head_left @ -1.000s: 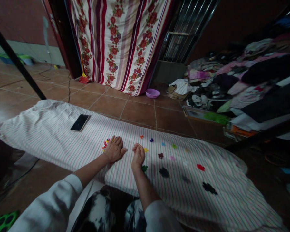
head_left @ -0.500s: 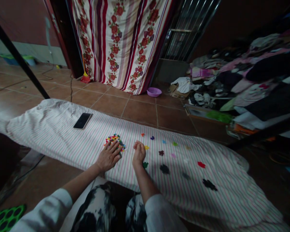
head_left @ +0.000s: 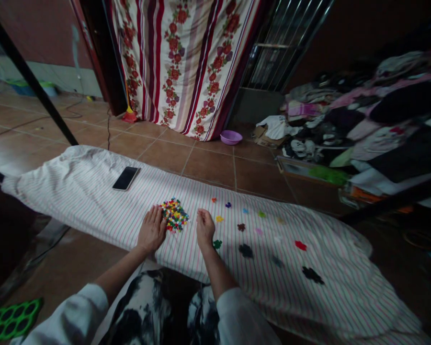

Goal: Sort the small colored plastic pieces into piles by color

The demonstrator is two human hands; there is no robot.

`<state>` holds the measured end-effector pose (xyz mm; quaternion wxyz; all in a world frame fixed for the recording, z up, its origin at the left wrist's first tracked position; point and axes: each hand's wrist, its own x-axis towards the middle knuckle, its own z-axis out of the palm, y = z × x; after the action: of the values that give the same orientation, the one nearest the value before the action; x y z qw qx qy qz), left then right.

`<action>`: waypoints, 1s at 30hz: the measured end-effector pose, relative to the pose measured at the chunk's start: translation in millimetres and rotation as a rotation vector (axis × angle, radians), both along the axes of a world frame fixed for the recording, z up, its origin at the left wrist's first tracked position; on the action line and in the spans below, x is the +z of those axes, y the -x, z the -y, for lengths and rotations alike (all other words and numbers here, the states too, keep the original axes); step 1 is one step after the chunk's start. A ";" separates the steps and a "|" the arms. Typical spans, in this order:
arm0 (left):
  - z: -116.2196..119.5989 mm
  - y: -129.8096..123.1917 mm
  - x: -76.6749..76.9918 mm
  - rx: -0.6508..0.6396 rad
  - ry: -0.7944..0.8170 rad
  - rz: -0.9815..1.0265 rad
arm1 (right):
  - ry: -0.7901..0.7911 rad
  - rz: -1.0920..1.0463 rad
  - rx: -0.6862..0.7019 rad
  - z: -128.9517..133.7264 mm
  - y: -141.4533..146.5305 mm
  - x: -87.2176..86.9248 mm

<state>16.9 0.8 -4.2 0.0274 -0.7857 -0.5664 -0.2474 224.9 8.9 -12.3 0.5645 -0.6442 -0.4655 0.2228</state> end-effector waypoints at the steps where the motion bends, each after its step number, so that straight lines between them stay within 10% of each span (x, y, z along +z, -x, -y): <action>1: 1.5 -1.0 -0.7 0.036 -0.004 0.001 | 0.009 0.047 0.016 0.5 0.4 1.8; 15: 6.1 -6.8 3.8 0.206 -0.003 0.023 | 0.265 0.501 0.262 16.3 -3.0 29.9; 30: 9.0 -7.7 6.0 0.208 -0.020 0.086 | 0.214 0.517 0.258 18.2 -5.8 28.5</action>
<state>24.6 -8.2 1.9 0.0367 -0.7108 -0.6431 -0.2824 230.8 -9.3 16.3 0.3235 -0.6708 -0.6456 0.1690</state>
